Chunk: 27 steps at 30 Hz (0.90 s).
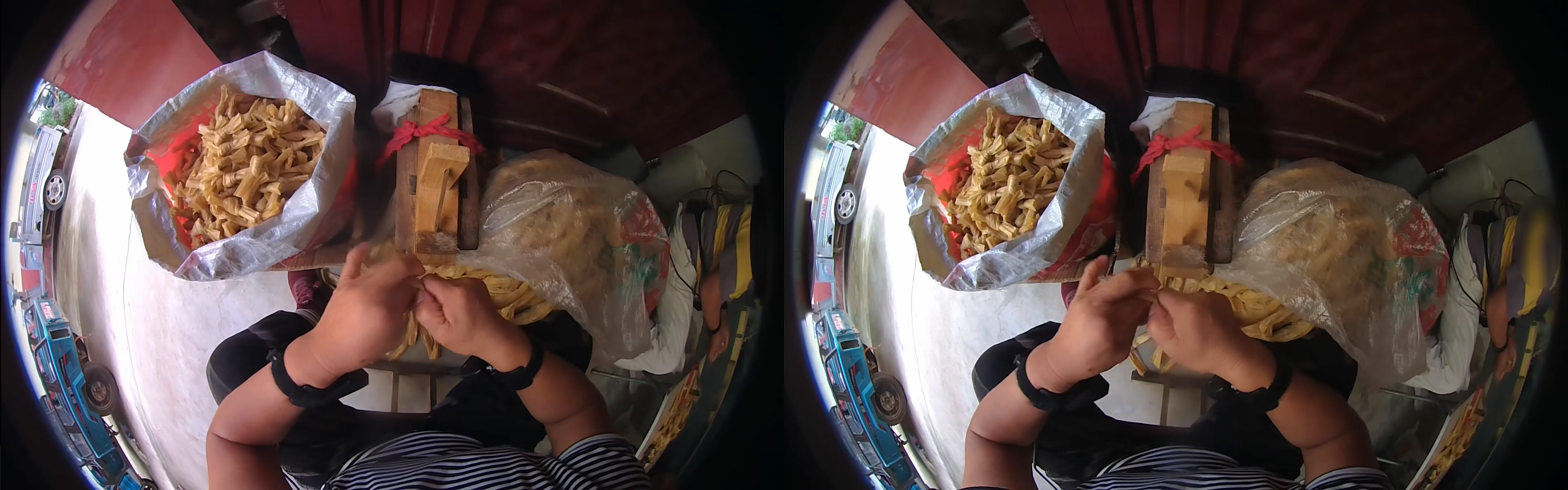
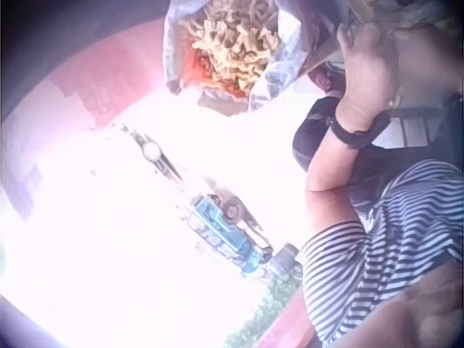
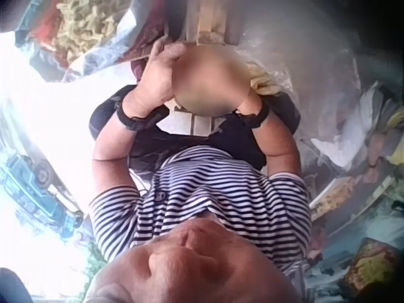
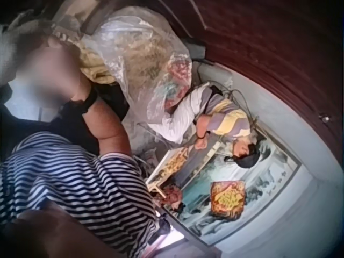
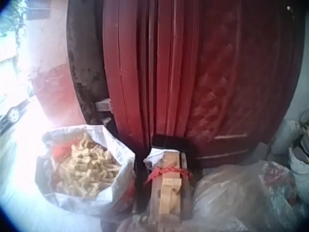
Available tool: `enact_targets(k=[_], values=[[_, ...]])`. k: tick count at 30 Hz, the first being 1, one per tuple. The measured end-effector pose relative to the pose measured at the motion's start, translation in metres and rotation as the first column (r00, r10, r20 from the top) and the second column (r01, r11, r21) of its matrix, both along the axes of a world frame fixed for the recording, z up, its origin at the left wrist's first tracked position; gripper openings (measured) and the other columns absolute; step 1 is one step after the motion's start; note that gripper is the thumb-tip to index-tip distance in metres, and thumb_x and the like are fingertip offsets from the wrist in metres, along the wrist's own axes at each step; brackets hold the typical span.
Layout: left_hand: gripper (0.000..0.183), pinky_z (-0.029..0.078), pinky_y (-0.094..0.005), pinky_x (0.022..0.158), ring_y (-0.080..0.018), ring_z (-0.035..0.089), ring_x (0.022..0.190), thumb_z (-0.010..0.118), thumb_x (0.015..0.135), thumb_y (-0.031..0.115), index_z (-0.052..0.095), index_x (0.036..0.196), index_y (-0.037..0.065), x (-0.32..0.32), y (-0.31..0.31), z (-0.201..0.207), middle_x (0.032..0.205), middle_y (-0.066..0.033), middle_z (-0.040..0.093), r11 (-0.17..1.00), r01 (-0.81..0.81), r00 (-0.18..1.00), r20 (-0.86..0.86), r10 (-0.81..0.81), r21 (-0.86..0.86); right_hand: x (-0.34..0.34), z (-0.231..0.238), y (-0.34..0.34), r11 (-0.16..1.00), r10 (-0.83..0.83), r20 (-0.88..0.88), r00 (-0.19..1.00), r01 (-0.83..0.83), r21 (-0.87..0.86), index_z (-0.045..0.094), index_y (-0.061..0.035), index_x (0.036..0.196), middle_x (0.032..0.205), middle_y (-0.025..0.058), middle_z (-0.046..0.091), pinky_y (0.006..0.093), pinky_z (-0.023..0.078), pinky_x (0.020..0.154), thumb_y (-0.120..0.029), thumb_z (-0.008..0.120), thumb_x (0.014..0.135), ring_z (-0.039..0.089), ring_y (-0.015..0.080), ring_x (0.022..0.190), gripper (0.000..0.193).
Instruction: The person takes strips of dried food from a plastic bag and ties them into small knots by hand, placing the finished bundles into a cardboard box.
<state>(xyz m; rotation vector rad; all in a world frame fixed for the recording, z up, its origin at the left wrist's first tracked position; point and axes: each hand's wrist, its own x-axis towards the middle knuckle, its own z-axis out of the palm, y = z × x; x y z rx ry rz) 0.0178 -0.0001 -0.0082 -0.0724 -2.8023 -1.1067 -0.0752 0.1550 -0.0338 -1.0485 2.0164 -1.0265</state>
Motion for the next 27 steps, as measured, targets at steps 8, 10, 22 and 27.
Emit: enact_targets(k=[8, 10, 22, 27], values=[[0.014, 0.047, -0.0354, 0.091, -0.0256, 0.061, 0.105, 0.059, 0.089, 0.003, 0.066, 0.087, -0.009, 0.003, -0.016, 0.03, 0.105, -0.0125, 0.062, 0.386, -0.009, 0.981, -0.066, 0.181, 0.922, -0.019, 0.024, 0.017, 0.954, 0.3, 0.905, 0.301, -0.083, -0.288, 0.065, 0.0026, 0.092, 0.056, -0.0083, 0.033, 0.0204, 0.021, 0.047, -0.038, 0.043, 0.1, 0.026, 0.0031, 0.05, 0.046], [0.015, 0.047, -0.0349, 0.09, -0.0255, 0.061, 0.104, 0.06, 0.089, 0.005, 0.066, 0.087, -0.009, 0.003, -0.013, 0.027, 0.105, -0.0119, 0.062, 0.297, -0.014, 0.97, -0.059, 0.235, 0.955, -0.022, 0.022, 0.02, 0.963, 0.268, 0.879, 0.394, -0.081, -0.258, 0.063, 0.0061, 0.09, 0.053, -0.0054, 0.036, 0.0215, 0.022, 0.045, -0.043, 0.043, 0.098, 0.028, 0.0034, 0.045, 0.053], [0.025, 0.046, -0.0199, 0.056, -0.008, 0.057, 0.061, 0.071, 0.083, 0.007, 0.061, 0.104, 0.001, 0.002, -0.022, 0.014, 0.078, -0.0027, 0.062, 0.166, -0.325, 0.903, 0.357, -0.238, 0.931, -0.024, 0.012, 0.013, 0.99, 0.092, 0.978, 0.186, 0.091, -0.11, 0.062, 0.0027, 0.083, 0.054, -0.0079, 0.033, 0.021, 0.019, 0.044, -0.03, 0.052, 0.097, 0.025, 0.0027, 0.045, 0.037], [0.003, 0.043, -0.0211, 0.042, -0.008, 0.05, 0.045, 0.059, 0.088, 0.004, 0.058, 0.087, 0.002, 0.004, -0.015, 0.007, 0.067, -0.0065, 0.061, 0.248, -0.379, 0.925, 0.368, 0.09, 0.892, -0.038, 0.022, 0.016, 0.989, -0.002, 0.792, 0.61, 0.117, -0.087, 0.064, -0.0001, 0.085, 0.056, -0.0053, 0.043, 0.0201, 0.028, 0.045, -0.025, 0.061, 0.093, 0.035, 0.0031, 0.048, 0.027]])
